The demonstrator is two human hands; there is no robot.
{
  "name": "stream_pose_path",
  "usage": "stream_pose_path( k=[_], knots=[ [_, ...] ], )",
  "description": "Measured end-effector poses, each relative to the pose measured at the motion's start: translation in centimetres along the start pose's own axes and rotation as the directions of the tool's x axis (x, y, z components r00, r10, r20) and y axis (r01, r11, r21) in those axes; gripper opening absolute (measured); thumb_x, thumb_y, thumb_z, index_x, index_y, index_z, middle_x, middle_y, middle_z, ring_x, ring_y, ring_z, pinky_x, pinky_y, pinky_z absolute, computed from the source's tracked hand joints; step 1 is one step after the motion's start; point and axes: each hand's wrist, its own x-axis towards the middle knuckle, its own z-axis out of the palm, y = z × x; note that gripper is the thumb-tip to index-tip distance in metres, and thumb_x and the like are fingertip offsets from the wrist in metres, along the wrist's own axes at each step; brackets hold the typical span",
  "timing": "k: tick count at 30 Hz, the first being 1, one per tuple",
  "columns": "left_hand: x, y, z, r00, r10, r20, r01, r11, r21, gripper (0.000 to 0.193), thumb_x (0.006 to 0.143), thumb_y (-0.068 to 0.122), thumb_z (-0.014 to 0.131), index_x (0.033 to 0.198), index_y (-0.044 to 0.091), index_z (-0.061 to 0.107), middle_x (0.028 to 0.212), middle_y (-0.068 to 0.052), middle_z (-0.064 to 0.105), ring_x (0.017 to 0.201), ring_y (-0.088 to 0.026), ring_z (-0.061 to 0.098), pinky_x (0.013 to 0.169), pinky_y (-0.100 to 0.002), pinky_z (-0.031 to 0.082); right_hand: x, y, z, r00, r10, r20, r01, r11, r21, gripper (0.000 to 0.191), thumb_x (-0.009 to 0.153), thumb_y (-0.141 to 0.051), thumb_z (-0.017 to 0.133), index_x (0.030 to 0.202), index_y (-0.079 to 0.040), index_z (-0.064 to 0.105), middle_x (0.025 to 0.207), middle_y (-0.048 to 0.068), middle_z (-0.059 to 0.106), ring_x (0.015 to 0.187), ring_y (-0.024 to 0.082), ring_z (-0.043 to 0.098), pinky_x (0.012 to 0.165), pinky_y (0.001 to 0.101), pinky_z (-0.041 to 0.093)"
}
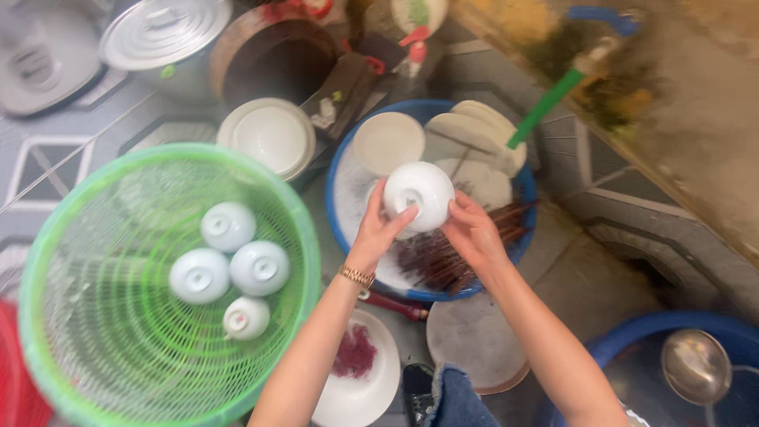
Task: The person washes ceramic bowls, chopsticks and plates in a blue basin of soapy water, rubbing each item by hand and rinsing it under a running tap. Cleaned bowls are stacked into a green colander basket and plates into a red basket.
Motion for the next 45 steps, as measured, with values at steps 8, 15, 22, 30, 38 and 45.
stream_pose_path(
  k=[8, 15, 22, 30, 38, 45],
  knots=[
    [-3.8, 6.3, -12.8, 0.96, 0.151, -0.236, -0.167, 0.985, -0.052, 0.066, 0.095, 0.018, 0.081, 0.149, -0.005, 0.051, 0.134, -0.011, 0.062, 0.119, -0.019, 0.061, 0.101, -0.035, 0.053, 2.1, 1.8, 6.0, 0.971, 0.152, 0.186, -0.006, 0.791, -0.612, 0.041, 0.096, -0.013, 0.064, 0.136, -0.004, 0.059, 0.129, 0.007, 0.069, 0.123, 0.018, 0.062, 0.11, 0.0383, 0.046],
    [-2.9, 8.3, -28.2, 0.708, 0.226, -0.669, 0.019, 0.941, 0.338, 0.059, 0.09, 0.024, 0.083, 0.138, 0.001, 0.057, 0.127, -0.01, 0.068, 0.109, -0.016, 0.065, 0.093, -0.03, 0.054, 5.6, 0.2, -5.9, 0.954, -0.296, 0.054, 0.022, -0.111, -0.994, 0.035, 0.088, -0.016, 0.072, 0.121, -0.003, 0.069, 0.127, 0.015, 0.067, 0.12, 0.03, 0.064, 0.104, 0.041, 0.051],
    [-2.5, 5.1, -31.3, 0.627, 0.262, -0.734, 0.294, 0.792, 0.535, 0.064, 0.088, 0.037, 0.086, 0.132, -0.004, 0.062, 0.128, -0.018, 0.07, 0.113, -0.027, 0.068, 0.101, -0.039, 0.052, 2.8, 7.1, -6.9, 0.806, 0.028, 0.592, 0.528, -0.486, -0.696, 0.061, 0.067, -0.015, 0.073, 0.126, -0.009, 0.06, 0.132, 0.018, 0.066, 0.127, 0.037, 0.057, 0.115, 0.0529, 0.026],
    [-2.4, 3.3, -30.7, 0.649, 0.331, -0.685, 0.452, 0.556, 0.697, 0.085, 0.082, 0.051, 0.086, 0.14, -0.001, 0.053, 0.135, -0.027, 0.059, 0.127, -0.041, 0.056, 0.108, -0.048, 0.044, 4.1, 10.4, -4.9, 0.966, -0.102, 0.237, 0.191, -0.333, -0.923, 0.017, 0.095, -0.013, 0.064, 0.108, -0.009, 0.074, 0.11, 0.011, 0.075, 0.106, 0.031, 0.067, 0.097, 0.0443, 0.051],
    [-1.9, 3.8, -31.6, 0.713, 0.262, -0.65, 0.48, 0.493, 0.726, 0.097, 0.086, 0.053, 0.082, 0.149, -0.009, 0.041, 0.148, -0.036, 0.046, 0.14, -0.047, 0.044, 0.116, -0.048, 0.036, 5.3, 1.1, -7.8, 0.962, -0.118, -0.247, 0.074, 0.981, -0.181, 0.025, 0.102, -0.014, 0.062, 0.125, -0.002, 0.063, 0.12, 0.008, 0.069, 0.11, 0.021, 0.067, 0.095, 0.0384, 0.055],
    [-2.1, 5.4, -27.1, 0.718, 0.507, -0.476, 0.215, 0.489, 0.845, 0.071, 0.093, 0.029, 0.078, 0.151, 0.0, 0.048, 0.158, -0.036, 0.033, 0.149, -0.048, 0.03, 0.121, -0.051, 0.026, 4.3, -5.7, -9.9, 0.923, -0.175, -0.343, 0.085, 0.961, -0.262, 0.033, 0.099, -0.016, 0.067, 0.129, -0.005, 0.065, 0.121, 0.004, 0.071, 0.109, 0.018, 0.067, 0.095, 0.0371, 0.054]
  ],
)
